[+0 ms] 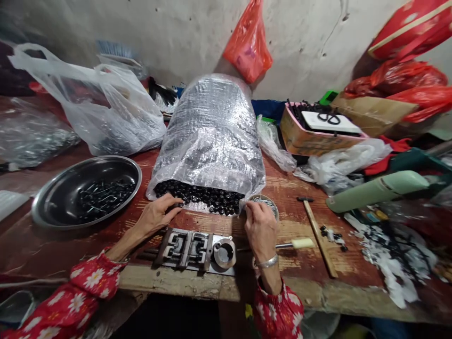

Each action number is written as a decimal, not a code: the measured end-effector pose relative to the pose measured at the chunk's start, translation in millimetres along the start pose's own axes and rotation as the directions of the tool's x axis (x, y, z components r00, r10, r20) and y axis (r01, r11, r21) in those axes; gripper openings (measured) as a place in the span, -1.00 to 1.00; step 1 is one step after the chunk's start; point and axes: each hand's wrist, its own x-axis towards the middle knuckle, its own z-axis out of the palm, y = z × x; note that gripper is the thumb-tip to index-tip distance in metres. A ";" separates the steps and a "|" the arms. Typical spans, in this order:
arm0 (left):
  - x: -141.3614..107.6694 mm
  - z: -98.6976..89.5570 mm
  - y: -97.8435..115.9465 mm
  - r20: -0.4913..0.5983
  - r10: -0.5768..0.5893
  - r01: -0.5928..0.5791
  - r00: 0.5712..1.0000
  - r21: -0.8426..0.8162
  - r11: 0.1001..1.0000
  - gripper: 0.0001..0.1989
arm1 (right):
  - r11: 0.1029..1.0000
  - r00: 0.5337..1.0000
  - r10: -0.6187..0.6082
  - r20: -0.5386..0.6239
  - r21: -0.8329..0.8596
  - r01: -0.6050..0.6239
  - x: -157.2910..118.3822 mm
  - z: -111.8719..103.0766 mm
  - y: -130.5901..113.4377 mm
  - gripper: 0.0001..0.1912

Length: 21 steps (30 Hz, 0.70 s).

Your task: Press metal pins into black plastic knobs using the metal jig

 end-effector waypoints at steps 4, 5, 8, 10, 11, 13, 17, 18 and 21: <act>-1.7 7.0 -4.6 -0.010 0.005 -0.005 1.000 0.001 1.000 -0.79 | 0.996 0.997 0.050 0.061 -0.078 -0.045 5.6 -2.0 30.9 -0.79; -1.5 8.5 -5.4 -0.013 0.004 -0.004 1.000 -0.002 1.000 -0.79 | 0.997 0.996 0.049 0.077 -0.069 -0.044 7.1 -0.1 34.5 -0.81; -0.7 10.5 -6.6 -0.029 0.006 -0.007 1.000 -0.021 1.000 -0.80 | 0.998 0.993 0.055 0.104 -0.022 -0.053 10.2 6.6 37.8 -0.83; -0.5 9.9 -6.0 -0.041 0.008 -0.009 0.999 -0.032 0.999 -0.79 | 0.997 0.993 0.069 0.097 0.024 -0.072 10.6 9.2 37.0 -0.81; -0.5 9.4 -5.5 -0.047 0.008 -0.009 0.999 -0.034 0.999 -0.79 | 0.995 0.993 0.081 0.086 0.053 -0.085 10.4 9.8 36.7 -0.81; -0.8 8.5 -4.4 -0.059 0.009 -0.011 0.998 -0.033 0.999 -0.80 | 0.985 0.992 0.115 0.051 0.125 -0.120 9.5 9.6 36.9 -0.82; -1.9 9.1 -4.7 -0.052 0.010 -0.012 0.999 -0.032 0.999 -0.79 | 0.927 0.972 0.230 -0.039 0.314 -0.207 8.6 6.3 41.8 -0.79; -2.1 9.6 -5.2 -0.051 0.006 -0.008 0.999 -0.034 0.999 -0.79 | 0.903 0.961 0.270 -0.061 0.364 -0.230 9.0 5.0 43.6 -0.77; -2.5 10.3 -6.3 -0.074 -0.001 -0.002 0.997 -0.047 0.999 -0.78 | 0.806 0.913 0.394 -0.102 0.515 -0.291 10.7 -0.1 48.1 -0.68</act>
